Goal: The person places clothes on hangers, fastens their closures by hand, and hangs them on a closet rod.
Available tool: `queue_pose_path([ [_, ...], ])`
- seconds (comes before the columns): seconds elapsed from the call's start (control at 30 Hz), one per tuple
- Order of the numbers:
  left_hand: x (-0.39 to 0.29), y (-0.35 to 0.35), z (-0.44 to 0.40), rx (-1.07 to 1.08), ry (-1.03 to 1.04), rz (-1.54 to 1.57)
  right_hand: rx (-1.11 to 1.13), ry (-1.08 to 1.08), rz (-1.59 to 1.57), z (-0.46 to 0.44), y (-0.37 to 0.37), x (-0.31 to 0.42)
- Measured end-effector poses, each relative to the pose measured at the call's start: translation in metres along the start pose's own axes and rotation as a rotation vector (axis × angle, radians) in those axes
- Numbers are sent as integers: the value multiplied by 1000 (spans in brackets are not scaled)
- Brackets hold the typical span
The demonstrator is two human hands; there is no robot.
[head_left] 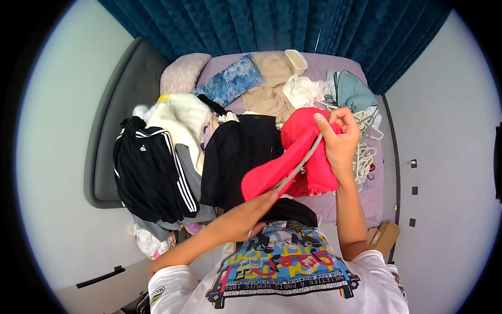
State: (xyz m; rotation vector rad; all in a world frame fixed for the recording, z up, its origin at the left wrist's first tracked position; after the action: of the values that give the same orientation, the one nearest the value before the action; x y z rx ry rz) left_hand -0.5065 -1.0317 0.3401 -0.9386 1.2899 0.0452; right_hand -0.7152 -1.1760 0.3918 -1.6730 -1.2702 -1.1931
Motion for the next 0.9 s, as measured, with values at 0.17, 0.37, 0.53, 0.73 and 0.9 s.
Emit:
queue_pose_path([
  [0.17,5,-25,-7,129,-41,358,107,-36,33,6,18,-3],
  [0.37,9,-34,-56,-603,-143,567,115,-33,-94,6,31,18],
  [0.53,-14,-42,-86,-764,68,378,24,-83,49,6,15,17],
  [0.73,22,-11,-108,-564,-131,923,-74,-226,375,15,15,22],
  [0.9,26,-22,-114,-654,-45,395,-91,-254,482,20,11,15],
])
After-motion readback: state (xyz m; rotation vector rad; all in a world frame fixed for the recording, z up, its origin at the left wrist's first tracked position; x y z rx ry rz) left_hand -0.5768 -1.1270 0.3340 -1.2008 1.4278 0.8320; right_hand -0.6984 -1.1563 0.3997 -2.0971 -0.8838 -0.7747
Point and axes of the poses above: each hand's wrist, its own z-axis away from the middle knuckle, its own y-axis out of the palm, x = y × z, the point moved 8 cm from there along -z, towards the middle knuckle, and after that the axes turned 11 degrees about z, right-handed, at the moved point
